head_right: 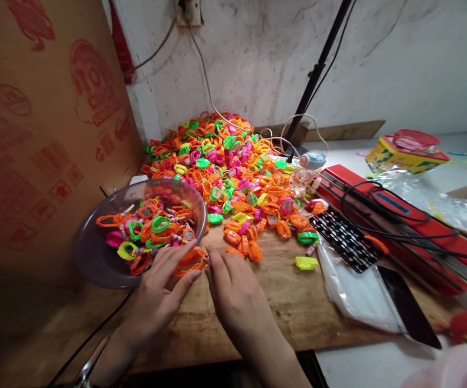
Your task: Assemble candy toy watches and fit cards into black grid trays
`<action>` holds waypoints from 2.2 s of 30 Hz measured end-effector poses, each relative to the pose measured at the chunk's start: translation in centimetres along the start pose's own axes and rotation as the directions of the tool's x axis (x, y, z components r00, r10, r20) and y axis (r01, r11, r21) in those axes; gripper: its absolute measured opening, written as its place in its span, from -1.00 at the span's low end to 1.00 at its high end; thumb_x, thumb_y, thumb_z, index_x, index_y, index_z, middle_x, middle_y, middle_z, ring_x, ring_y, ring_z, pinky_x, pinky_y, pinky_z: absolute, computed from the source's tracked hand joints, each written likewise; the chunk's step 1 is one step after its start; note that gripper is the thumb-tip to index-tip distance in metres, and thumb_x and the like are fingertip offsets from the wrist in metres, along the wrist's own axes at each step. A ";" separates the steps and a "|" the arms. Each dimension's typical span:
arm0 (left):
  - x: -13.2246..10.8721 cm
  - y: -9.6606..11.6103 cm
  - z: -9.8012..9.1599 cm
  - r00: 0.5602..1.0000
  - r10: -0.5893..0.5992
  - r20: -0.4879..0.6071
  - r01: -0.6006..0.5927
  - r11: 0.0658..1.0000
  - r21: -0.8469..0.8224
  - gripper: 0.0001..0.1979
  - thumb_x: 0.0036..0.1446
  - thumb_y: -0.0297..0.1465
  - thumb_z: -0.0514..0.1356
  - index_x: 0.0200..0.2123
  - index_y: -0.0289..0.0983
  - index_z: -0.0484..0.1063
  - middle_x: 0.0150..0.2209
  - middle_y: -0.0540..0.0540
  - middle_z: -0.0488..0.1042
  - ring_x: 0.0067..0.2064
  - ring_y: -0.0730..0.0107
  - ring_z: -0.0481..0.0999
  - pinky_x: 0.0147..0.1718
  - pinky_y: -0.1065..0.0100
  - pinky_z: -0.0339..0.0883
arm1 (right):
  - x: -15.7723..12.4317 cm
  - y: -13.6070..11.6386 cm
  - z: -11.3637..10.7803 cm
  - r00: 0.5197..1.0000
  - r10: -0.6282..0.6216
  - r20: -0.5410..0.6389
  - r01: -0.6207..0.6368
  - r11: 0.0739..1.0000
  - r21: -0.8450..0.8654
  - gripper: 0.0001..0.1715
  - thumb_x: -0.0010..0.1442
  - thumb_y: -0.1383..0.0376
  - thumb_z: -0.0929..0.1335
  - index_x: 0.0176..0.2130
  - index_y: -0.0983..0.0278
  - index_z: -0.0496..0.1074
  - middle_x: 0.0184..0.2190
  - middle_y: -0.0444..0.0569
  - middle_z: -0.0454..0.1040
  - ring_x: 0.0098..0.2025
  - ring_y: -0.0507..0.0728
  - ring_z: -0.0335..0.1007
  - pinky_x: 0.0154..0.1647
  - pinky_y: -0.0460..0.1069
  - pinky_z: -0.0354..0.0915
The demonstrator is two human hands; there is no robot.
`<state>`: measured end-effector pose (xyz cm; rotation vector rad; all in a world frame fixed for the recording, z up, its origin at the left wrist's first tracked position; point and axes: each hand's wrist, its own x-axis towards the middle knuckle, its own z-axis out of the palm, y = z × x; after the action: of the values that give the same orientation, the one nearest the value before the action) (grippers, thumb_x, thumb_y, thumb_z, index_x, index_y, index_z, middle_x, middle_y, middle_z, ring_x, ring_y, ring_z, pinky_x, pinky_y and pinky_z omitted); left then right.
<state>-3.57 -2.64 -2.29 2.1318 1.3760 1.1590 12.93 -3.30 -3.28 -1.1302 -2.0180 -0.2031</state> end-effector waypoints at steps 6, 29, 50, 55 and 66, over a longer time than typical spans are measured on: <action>-0.6 -0.9 0.3 0.971 -0.202 0.126 0.208 0.977 -0.037 -0.58 0.20 -0.22 0.14 0.11 -0.21 0.38 -0.02 -0.18 0.53 0.00 0.19 0.51 0.01 0.17 0.40 | -0.4 0.0 0.7 0.983 -0.112 0.146 0.155 0.931 -0.330 -0.75 0.34 0.40 0.16 -0.28 0.35 0.37 -0.53 -0.08 0.33 -0.51 0.07 0.22 -0.47 -0.02 0.11; 2.3 -5.4 12.8 0.926 -0.022 0.377 -0.112 0.938 0.329 -0.65 0.21 -0.44 0.09 0.06 -0.37 0.35 0.12 -0.36 0.37 0.13 0.02 0.35 0.09 -0.06 0.26 | -5.1 18.8 1.6 0.700 0.656 0.283 -0.438 0.707 -0.555 -0.47 0.17 0.55 0.17 0.09 0.41 0.38 -0.05 0.22 0.44 -0.03 0.24 0.33 -0.03 0.07 0.21; 0.1 -5.0 8.7 0.856 -0.384 0.347 0.493 0.808 -0.323 -0.73 -0.15 -0.17 0.29 -0.42 -0.24 0.52 -0.19 -0.21 0.55 -0.16 0.10 0.54 -0.26 0.20 0.45 | -1.5 22.7 5.4 0.642 0.682 0.351 -0.408 0.691 -0.597 -0.67 0.21 0.52 0.18 -0.18 0.47 0.48 -0.09 0.28 0.43 -0.02 0.23 0.32 -0.02 0.07 0.19; -0.2 -5.0 8.8 0.846 -0.424 0.324 0.521 0.785 -0.334 -0.70 -0.18 -0.13 0.28 -0.44 -0.23 0.53 -0.20 -0.22 0.56 -0.16 0.06 0.54 -0.25 0.19 0.45 | -0.8 20.7 7.2 0.651 0.683 0.332 -0.366 0.665 -0.652 -0.81 0.24 0.46 0.26 -0.19 0.39 0.45 -0.12 0.06 0.44 -0.06 0.16 0.34 -0.07 0.07 0.26; 0.8 -4.1 6.7 0.804 -0.509 0.308 0.591 0.627 -0.507 -0.60 -0.29 -0.11 0.38 -0.38 -0.26 0.57 -0.21 -0.19 0.60 -0.17 0.09 0.56 -0.16 0.20 0.45 | -2.2 18.5 5.8 0.717 0.661 0.220 -0.556 0.733 -0.391 -0.74 0.21 0.33 0.23 -0.12 0.36 0.37 -0.24 0.11 0.47 -0.23 0.17 0.41 -0.24 0.01 0.33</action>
<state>-0.56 0.91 -8.70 1.1920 1.2581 0.9764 24.60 8.94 -12.98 -2.1071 -1.7985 0.0498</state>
